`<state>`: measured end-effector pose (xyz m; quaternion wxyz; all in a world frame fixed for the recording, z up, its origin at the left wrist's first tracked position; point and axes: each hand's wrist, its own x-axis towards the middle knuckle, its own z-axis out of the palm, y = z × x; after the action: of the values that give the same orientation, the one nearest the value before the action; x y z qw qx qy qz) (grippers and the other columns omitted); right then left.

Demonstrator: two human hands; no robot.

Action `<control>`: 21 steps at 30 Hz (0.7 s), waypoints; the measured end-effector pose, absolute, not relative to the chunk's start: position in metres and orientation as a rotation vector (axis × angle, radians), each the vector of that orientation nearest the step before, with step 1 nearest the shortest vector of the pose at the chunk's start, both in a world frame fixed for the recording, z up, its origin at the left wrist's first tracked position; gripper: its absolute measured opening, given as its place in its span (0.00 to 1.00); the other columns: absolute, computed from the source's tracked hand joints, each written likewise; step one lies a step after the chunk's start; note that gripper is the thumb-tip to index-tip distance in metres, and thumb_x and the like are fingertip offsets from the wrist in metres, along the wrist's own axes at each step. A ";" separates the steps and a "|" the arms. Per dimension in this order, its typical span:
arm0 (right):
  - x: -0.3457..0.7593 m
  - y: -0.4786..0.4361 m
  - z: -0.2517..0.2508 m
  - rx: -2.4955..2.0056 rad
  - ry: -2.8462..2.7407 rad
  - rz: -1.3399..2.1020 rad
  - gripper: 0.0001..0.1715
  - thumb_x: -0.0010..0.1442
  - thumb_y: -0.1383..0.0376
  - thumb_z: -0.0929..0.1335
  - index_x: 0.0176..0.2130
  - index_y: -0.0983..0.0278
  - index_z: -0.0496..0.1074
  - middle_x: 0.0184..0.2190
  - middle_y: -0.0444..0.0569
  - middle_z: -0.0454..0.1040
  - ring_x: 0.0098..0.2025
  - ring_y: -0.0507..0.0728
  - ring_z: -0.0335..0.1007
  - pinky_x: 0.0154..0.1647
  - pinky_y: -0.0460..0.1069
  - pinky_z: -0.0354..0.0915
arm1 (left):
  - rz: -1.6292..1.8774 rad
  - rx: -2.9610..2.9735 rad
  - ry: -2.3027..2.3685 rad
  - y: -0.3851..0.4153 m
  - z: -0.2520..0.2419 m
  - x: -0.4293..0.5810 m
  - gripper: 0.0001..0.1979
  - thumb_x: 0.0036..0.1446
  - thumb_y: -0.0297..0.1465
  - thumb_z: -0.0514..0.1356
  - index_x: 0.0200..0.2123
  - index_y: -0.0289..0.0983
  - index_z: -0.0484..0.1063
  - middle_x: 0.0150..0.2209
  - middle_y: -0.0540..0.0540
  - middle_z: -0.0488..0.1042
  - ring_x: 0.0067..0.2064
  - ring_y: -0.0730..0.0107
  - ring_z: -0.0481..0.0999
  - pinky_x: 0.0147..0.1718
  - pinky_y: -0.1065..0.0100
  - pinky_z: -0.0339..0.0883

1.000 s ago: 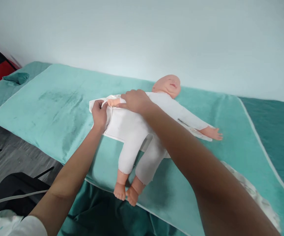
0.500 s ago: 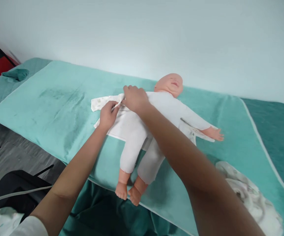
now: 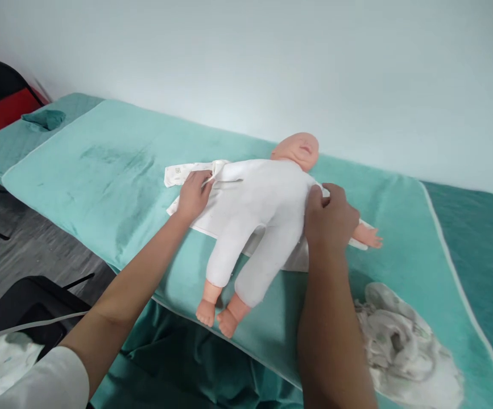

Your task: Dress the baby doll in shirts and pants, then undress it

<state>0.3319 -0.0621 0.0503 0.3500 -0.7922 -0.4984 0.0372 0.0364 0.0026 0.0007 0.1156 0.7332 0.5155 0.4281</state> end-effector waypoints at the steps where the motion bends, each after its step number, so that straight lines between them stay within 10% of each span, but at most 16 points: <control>1: 0.331 -0.062 0.050 -2.085 -1.277 0.117 0.38 0.66 0.41 0.59 0.58 0.60 0.77 0.45 0.66 0.82 0.58 0.84 0.75 0.61 0.77 0.66 | 1.256 2.146 1.509 0.002 0.001 0.036 0.10 0.70 0.33 0.53 0.50 0.40 0.72 0.52 0.38 0.79 0.57 0.55 0.74 0.58 0.56 0.65; 7: 0.335 -0.064 0.040 -1.994 -1.288 0.238 0.34 0.64 0.36 0.60 0.58 0.46 0.74 0.44 0.57 0.83 0.56 0.79 0.77 0.60 0.76 0.69 | 1.322 2.049 1.482 0.005 -0.001 0.038 0.09 0.70 0.34 0.55 0.47 0.41 0.73 0.51 0.40 0.80 0.57 0.55 0.75 0.58 0.57 0.65; 14: 0.325 -0.058 0.032 -1.796 -1.269 0.341 0.34 0.64 0.46 0.64 0.62 0.59 0.72 0.35 0.50 0.79 0.41 0.65 0.78 0.49 0.62 0.73 | 1.471 1.706 1.368 0.005 0.007 0.046 0.03 0.68 0.33 0.58 0.41 0.42 0.69 0.44 0.46 0.80 0.42 0.65 0.76 0.45 0.65 0.65; 21: 0.298 -0.058 0.032 -1.634 -1.437 0.391 0.38 0.67 0.45 0.60 0.67 0.60 0.65 0.60 0.59 0.75 0.59 0.67 0.74 0.65 0.66 0.67 | 1.398 1.623 1.364 0.012 0.028 0.066 0.04 0.70 0.31 0.56 0.39 0.42 0.65 0.32 0.52 0.69 0.34 0.67 0.68 0.39 0.65 0.59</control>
<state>0.2980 -0.0576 0.0324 0.4486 -0.6606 -0.5808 0.1582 0.0657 0.0116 0.0278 0.2966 0.6105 0.5128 0.5257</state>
